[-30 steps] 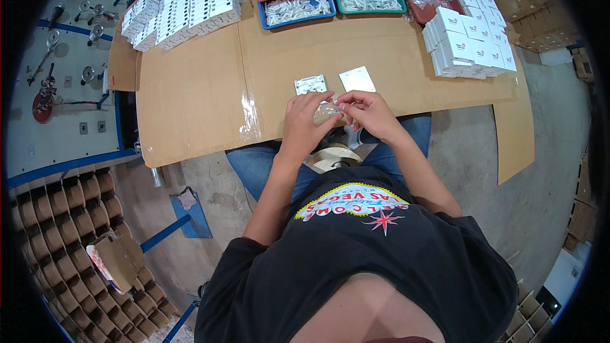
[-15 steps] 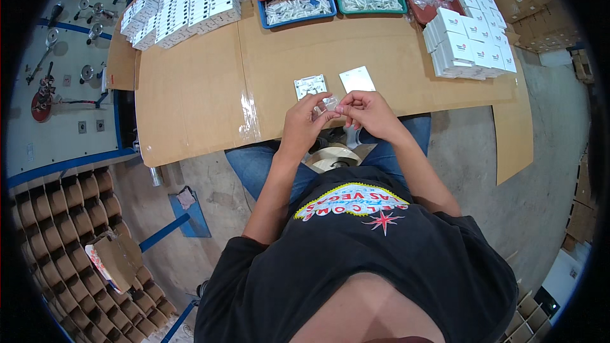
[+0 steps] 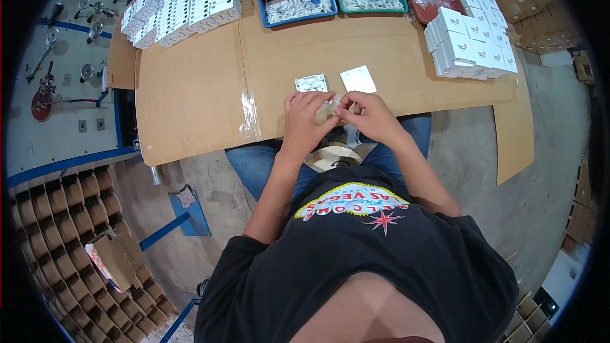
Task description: The person is assembling some hardware modules by putting a card inside the hardware and then closing it up.
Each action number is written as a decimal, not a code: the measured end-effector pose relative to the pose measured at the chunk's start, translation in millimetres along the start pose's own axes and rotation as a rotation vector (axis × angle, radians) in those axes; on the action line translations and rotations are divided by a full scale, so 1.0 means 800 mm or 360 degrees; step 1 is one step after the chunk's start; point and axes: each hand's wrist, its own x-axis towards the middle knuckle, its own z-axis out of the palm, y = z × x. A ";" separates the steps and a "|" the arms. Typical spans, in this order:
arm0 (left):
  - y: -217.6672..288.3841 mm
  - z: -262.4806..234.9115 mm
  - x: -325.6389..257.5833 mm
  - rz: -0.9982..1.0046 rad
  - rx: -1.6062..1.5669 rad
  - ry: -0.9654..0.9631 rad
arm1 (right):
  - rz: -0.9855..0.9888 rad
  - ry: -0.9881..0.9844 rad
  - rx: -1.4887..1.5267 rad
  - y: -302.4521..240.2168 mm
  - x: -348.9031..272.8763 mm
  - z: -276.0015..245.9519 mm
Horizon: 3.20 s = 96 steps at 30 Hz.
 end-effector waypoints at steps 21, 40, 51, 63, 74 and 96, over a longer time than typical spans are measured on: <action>-0.015 0.019 -0.006 -0.0476 -0.0756 0.0046 | -0.0003 0.0031 0.0364 -0.008 0.007 -0.012; -0.174 0.093 -0.025 -0.0765 -0.0452 0.0772 | -0.0105 0.0485 -0.0248 0.098 0.129 -0.116; -0.162 0.085 -0.019 -0.0808 -0.0255 0.0702 | 0.0100 0.1062 -0.1122 0.138 0.301 -0.231; -0.158 0.085 -0.016 -0.0766 -0.0159 0.0666 | 0.0227 0.0789 -0.1583 0.172 0.345 -0.277; -0.162 0.087 -0.018 -0.0739 -0.0140 0.0666 | 0.0276 0.0801 -0.1589 0.169 0.364 -0.277; -0.166 0.082 -0.021 -0.0642 -0.0061 0.0659 | -0.0030 0.0699 0.0145 0.152 0.304 -0.193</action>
